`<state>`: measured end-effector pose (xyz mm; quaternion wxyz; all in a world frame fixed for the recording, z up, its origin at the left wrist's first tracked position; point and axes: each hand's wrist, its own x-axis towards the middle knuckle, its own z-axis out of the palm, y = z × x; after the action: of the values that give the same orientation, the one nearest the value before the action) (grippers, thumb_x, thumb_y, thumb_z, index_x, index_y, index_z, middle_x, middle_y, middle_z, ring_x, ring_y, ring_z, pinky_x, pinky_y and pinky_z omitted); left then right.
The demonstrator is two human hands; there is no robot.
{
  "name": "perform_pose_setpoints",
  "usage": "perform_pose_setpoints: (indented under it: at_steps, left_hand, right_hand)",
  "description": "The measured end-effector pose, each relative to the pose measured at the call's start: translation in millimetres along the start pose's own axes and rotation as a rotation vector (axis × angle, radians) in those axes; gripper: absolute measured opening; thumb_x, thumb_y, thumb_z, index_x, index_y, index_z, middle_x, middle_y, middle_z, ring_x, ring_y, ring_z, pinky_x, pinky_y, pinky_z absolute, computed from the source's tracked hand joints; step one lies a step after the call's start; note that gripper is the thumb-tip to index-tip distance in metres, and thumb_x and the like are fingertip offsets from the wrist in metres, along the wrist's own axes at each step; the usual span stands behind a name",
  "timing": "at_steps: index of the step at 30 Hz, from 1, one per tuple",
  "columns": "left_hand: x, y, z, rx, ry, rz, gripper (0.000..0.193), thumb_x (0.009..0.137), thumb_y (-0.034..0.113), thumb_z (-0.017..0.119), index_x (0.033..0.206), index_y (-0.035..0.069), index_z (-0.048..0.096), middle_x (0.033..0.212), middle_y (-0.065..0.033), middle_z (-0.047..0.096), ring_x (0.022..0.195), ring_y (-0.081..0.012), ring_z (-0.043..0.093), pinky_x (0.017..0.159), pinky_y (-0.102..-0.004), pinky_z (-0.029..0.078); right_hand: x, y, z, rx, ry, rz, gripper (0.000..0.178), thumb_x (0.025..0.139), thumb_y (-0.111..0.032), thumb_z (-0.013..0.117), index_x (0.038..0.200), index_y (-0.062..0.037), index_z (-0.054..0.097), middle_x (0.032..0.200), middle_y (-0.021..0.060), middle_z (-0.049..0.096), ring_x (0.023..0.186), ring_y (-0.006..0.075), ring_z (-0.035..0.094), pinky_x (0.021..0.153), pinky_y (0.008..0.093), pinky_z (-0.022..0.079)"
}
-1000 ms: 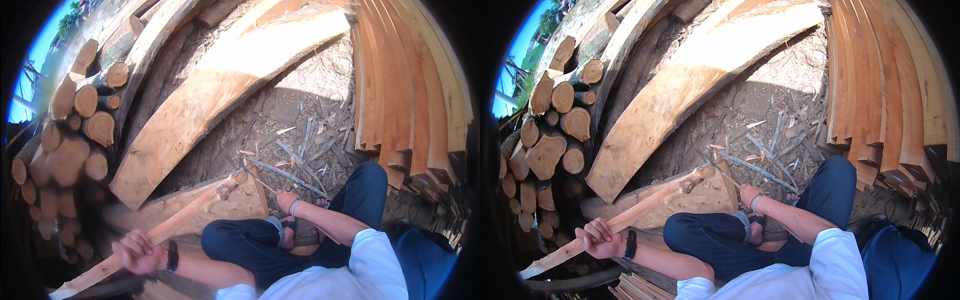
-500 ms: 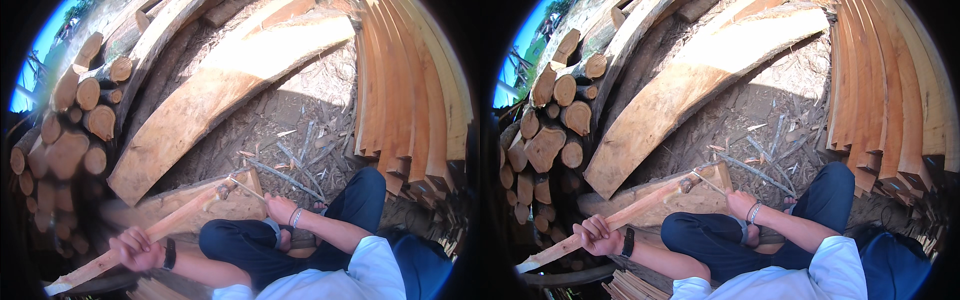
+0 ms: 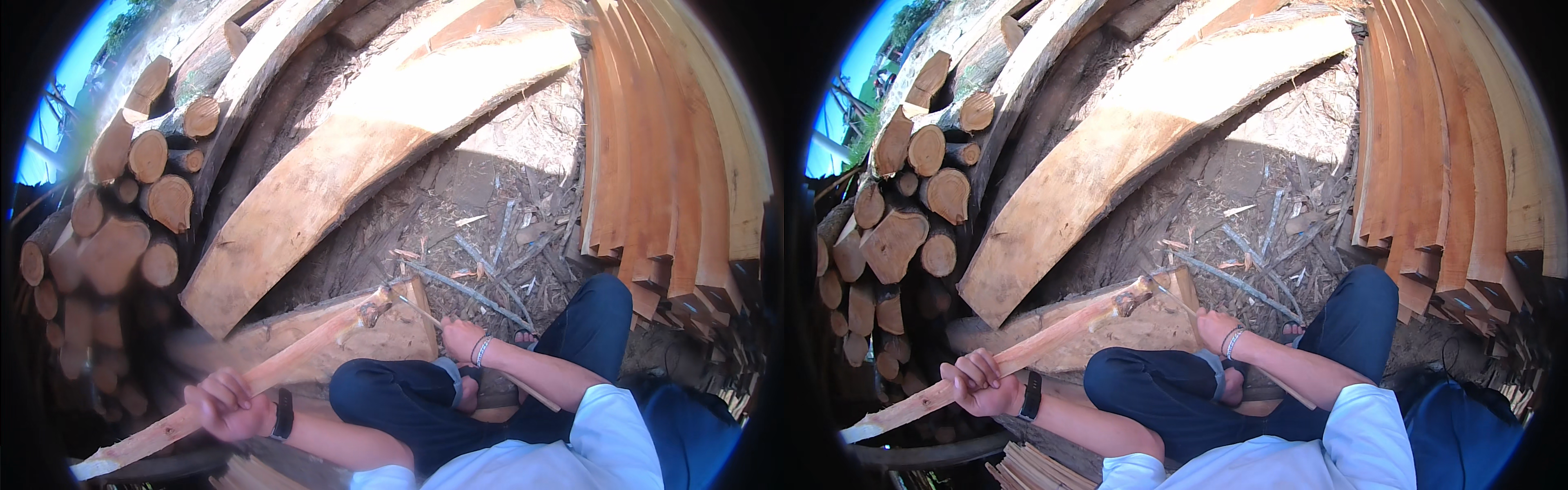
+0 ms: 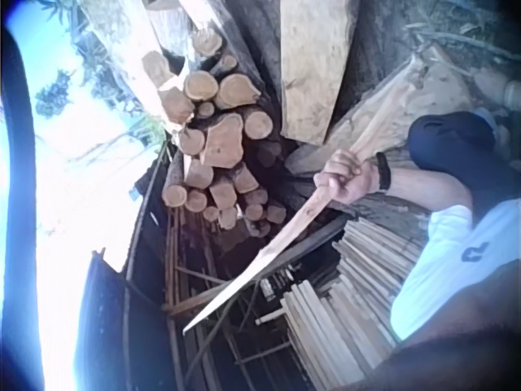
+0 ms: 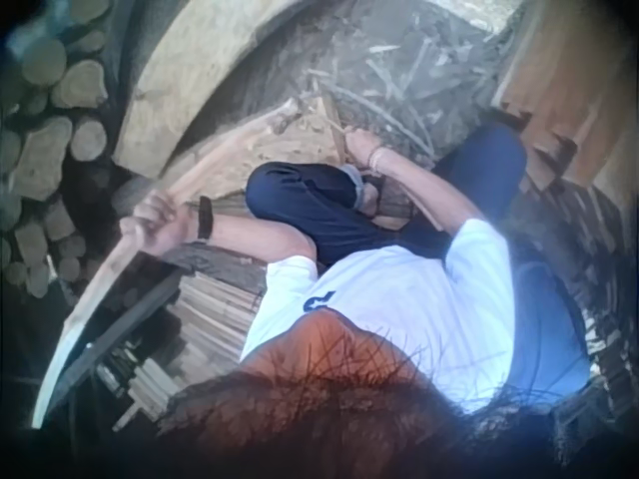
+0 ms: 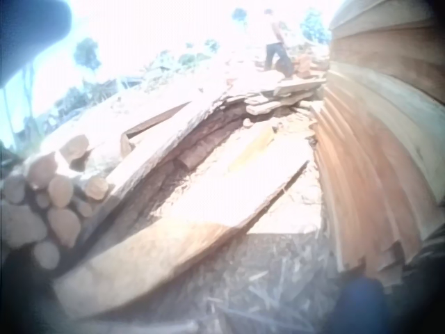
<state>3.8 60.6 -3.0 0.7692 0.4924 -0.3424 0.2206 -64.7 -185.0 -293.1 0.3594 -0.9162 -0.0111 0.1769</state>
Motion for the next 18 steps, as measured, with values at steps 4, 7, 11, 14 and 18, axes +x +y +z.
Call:
perform_pose_setpoints:
  at_steps: [4, 7, 11, 14, 18]
  left_hand:
    - [-1, 0, 2, 0.012, -0.008, -0.008, 0.023, 0.087, 0.012, 0.048, 0.070, 0.012, 0.032, 0.045, -0.0002, 0.032, 0.034, -0.0080, 0.029, 0.034, -0.0198, 0.024]
    - [-1, -1, 2, 0.006, 0.011, -0.009, 0.024, 0.086, 0.012, 0.048, 0.069, 0.012, 0.032, 0.045, -0.0001, 0.032, 0.034, -0.0080, 0.028, 0.034, -0.0198, 0.023]
    - [1, 5, -3, 0.030, -0.003, 0.007, 0.024, 0.086, 0.012, 0.048, 0.069, 0.012, 0.032, 0.045, 0.0002, 0.032, 0.034, -0.0078, 0.028, 0.034, -0.0198, 0.023]
    - [-2, -2, 0, 0.011, 0.021, 0.008, 0.024, 0.086, 0.012, 0.048, 0.069, 0.012, 0.031, 0.045, 0.0003, 0.032, 0.033, -0.0076, 0.029, 0.034, -0.0199, 0.023]
    - [0, 2, -1, 0.049, 0.029, 0.021, 0.023, 0.086, 0.012, 0.047, 0.069, 0.011, 0.031, 0.045, 0.0005, 0.032, 0.033, -0.0075, 0.029, 0.033, -0.0201, 0.022]
  right_hand:
    - [-2, 1, -6, 0.001, -0.013, 0.019, 0.020, 0.082, -0.010, 0.052, 0.096, 0.0048, 0.049, 0.079, 0.0259, 0.064, 0.077, 0.0411, 0.066, 0.067, 0.0480, 0.054]
    - [0, 1, -3, -0.020, -0.016, 0.012, 0.020, 0.082, -0.010, 0.052, 0.095, 0.0053, 0.048, 0.078, 0.0263, 0.065, 0.076, 0.0413, 0.066, 0.067, 0.0479, 0.054]
    - [-5, -22, -18, -0.011, -0.050, -0.001, 0.021, 0.082, -0.010, 0.053, 0.096, 0.0055, 0.049, 0.079, 0.0262, 0.065, 0.076, 0.0400, 0.067, 0.067, 0.0470, 0.054]
    - [0, 20, 5, -0.062, -0.031, 0.060, 0.020, 0.082, -0.009, 0.052, 0.096, 0.0050, 0.049, 0.079, 0.0256, 0.065, 0.076, 0.0398, 0.067, 0.067, 0.0468, 0.054]
    - [-1, -1, -10, -0.038, -0.016, 0.015, 0.020, 0.082, -0.009, 0.052, 0.096, 0.0045, 0.047, 0.079, 0.0268, 0.065, 0.075, 0.0402, 0.067, 0.066, 0.0470, 0.054]
